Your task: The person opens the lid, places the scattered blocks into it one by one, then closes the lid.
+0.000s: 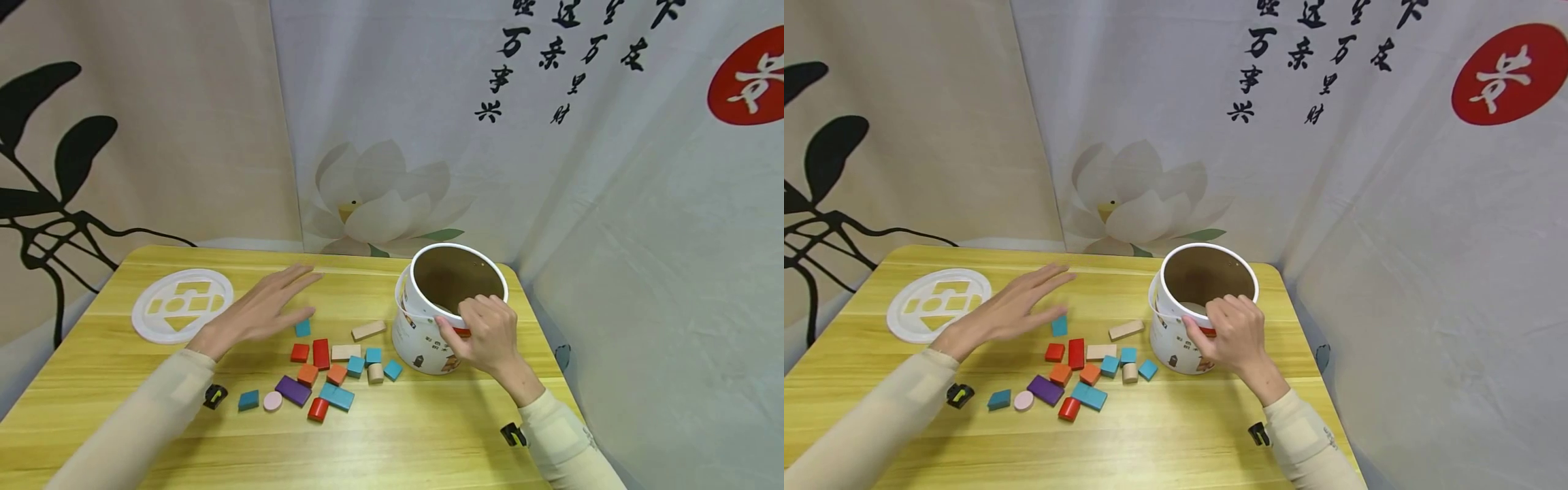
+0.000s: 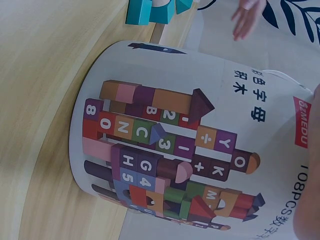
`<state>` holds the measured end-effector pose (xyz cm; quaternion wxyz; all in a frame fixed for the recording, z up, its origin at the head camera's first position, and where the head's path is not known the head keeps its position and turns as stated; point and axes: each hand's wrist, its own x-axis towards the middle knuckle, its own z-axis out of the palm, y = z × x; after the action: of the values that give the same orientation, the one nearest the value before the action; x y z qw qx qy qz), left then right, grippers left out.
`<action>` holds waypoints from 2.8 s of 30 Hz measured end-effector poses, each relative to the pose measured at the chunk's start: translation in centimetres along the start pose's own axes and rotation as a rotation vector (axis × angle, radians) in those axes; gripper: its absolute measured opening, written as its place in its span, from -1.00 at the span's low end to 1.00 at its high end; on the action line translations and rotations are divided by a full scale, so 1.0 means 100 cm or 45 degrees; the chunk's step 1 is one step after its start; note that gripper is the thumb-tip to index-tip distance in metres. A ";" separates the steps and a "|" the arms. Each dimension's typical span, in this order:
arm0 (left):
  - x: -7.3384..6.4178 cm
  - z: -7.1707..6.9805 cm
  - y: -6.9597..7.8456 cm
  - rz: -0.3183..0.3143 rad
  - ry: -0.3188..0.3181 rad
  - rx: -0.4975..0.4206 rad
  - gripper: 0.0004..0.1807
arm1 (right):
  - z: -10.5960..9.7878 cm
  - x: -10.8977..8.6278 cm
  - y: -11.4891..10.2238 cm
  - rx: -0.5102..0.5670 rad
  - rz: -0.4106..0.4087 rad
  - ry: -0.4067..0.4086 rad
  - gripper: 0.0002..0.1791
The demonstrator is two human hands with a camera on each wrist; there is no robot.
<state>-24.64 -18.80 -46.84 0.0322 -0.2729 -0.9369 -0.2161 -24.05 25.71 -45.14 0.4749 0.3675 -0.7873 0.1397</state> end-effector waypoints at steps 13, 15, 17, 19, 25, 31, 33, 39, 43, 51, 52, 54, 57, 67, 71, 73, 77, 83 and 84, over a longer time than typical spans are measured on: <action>-0.017 0.034 -0.029 0.010 -0.115 -0.034 -0.27 | 0.001 -0.001 0.000 -0.002 0.005 -0.004 -0.34; -0.017 0.037 -0.029 0.020 -0.118 -0.027 -0.26 | 0.001 -0.001 0.000 -0.001 0.006 -0.004 -0.34; -0.017 0.040 -0.028 0.039 -0.116 -0.018 -0.27 | 0.001 -0.001 0.000 -0.002 0.007 -0.005 -0.34; -0.017 0.043 -0.027 0.060 -0.113 -0.009 -0.29 | 0.001 -0.001 0.000 -0.004 0.006 -0.007 -0.34; -0.016 0.046 -0.025 0.055 -0.136 0.007 -0.37 | 0.001 -0.002 0.001 -0.002 0.004 -0.004 -0.35; -0.015 0.048 -0.027 0.063 -0.135 0.027 -0.48 | 0.001 -0.003 0.000 -0.002 0.009 -0.008 -0.34; -0.015 0.048 -0.028 0.054 -0.127 0.035 -0.50 | 0.001 -0.003 0.000 -0.001 0.014 -0.011 -0.34; -0.019 0.048 -0.032 0.004 -0.115 0.075 -0.56 | 0.002 -0.003 0.000 -0.002 0.012 -0.010 -0.35; -0.021 0.049 -0.034 -0.009 -0.108 0.080 -0.60 | 0.002 -0.003 0.000 -0.005 0.007 -0.007 -0.35; -0.020 0.048 -0.035 -0.071 -0.114 0.066 -0.64 | 0.002 -0.003 0.001 -0.009 0.003 0.003 -0.35; -0.020 0.047 -0.035 -0.086 -0.115 0.061 -0.64 | 0.002 -0.003 0.001 -0.010 0.001 0.005 -0.35; -0.021 0.046 -0.034 -0.117 -0.112 0.039 -0.64 | 0.002 -0.003 0.001 -0.012 -0.002 0.008 -0.35; -0.020 0.043 -0.033 -0.158 -0.087 -0.015 -0.66 | 0.002 -0.002 0.001 -0.010 -0.003 0.011 -0.34; -0.012 0.023 -0.018 -0.159 0.084 -0.229 -0.74 | 0.002 -0.002 0.001 -0.012 -0.003 0.011 -0.34; -0.005 0.016 -0.007 -0.119 0.149 -0.276 -0.77 | 0.002 -0.002 0.000 -0.013 -0.001 0.010 -0.34; -0.001 0.013 -0.001 -0.097 0.173 -0.284 -0.77 | 0.002 -0.002 0.000 -0.012 0.001 0.009 -0.34; 0.007 0.005 0.014 -0.032 0.211 -0.287 -0.74 | 0.002 -0.002 0.000 -0.010 0.007 0.005 -0.34; 0.023 -0.009 0.039 0.106 0.284 -0.285 -0.69 | 0.001 -0.002 -0.001 -0.011 0.012 -0.001 -0.34; 0.025 -0.012 0.043 0.129 0.298 -0.283 -0.69 | 0.001 -0.002 -0.001 -0.011 0.011 -0.002 -0.34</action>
<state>-24.60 -14.79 -43.67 0.1216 -0.2948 -0.8821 -0.3466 -24.03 25.70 -45.34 0.4751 0.3620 -0.7900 0.1381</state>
